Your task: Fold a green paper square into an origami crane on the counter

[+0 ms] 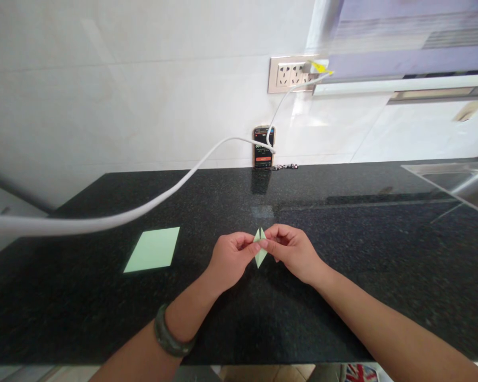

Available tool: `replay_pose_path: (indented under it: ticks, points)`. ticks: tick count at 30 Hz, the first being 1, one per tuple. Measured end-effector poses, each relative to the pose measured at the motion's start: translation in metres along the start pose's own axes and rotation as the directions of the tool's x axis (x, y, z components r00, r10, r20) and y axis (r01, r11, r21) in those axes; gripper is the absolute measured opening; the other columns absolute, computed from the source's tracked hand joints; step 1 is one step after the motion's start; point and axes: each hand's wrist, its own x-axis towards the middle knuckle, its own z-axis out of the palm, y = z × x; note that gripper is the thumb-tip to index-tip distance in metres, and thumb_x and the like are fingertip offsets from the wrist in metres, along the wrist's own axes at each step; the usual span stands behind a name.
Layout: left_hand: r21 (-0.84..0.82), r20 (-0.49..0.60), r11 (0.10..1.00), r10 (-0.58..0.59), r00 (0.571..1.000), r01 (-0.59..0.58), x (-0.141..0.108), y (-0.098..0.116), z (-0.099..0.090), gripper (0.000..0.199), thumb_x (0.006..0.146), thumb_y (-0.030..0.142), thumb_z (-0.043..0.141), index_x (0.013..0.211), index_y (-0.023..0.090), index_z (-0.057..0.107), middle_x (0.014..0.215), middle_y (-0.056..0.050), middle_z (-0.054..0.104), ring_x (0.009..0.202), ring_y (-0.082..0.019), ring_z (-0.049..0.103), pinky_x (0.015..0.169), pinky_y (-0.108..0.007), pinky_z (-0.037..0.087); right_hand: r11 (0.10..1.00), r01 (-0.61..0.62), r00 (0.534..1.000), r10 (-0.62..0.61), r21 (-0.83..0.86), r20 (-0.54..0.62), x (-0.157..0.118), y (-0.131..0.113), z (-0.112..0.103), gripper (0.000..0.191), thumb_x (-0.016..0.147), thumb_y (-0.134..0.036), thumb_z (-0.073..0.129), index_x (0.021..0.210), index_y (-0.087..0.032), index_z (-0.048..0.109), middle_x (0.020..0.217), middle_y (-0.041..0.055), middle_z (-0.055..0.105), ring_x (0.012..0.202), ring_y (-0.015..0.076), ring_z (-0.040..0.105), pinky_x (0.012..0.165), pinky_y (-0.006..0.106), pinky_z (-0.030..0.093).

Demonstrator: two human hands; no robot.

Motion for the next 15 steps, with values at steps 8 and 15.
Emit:
replay_pose_path:
  ticks: [8,15]
  points:
    - [-0.007,0.068,1.000,0.007,0.998,-0.007,-0.002,0.007,-0.001,0.023,0.073,0.035,0.056,0.070,0.012,0.060,0.061,0.000,0.056,0.054,-0.009,0.046,0.050,-0.021,0.035,1.000,-0.030,0.999,0.030,0.000,-0.041,0.000,0.006,-0.001,0.019,0.070,-0.032,0.062,0.066,-0.015,0.055,0.054,-0.0041,0.049,0.041,0.0044,0.038,0.039,0.018,0.030]
    - [-0.029,0.097,0.999,-0.025,0.995,0.028,-0.004,0.009,-0.002,0.021,0.073,0.034,0.056,0.070,0.013,0.061,0.063,-0.002,0.058,0.056,-0.011,0.049,0.052,-0.022,0.037,0.997,-0.007,0.994,0.014,0.071,-0.107,0.000,0.008,0.003,0.016,0.070,-0.029,0.062,0.066,-0.016,0.056,0.053,-0.0038,0.051,0.041,0.0051,0.040,0.039,0.019,0.030]
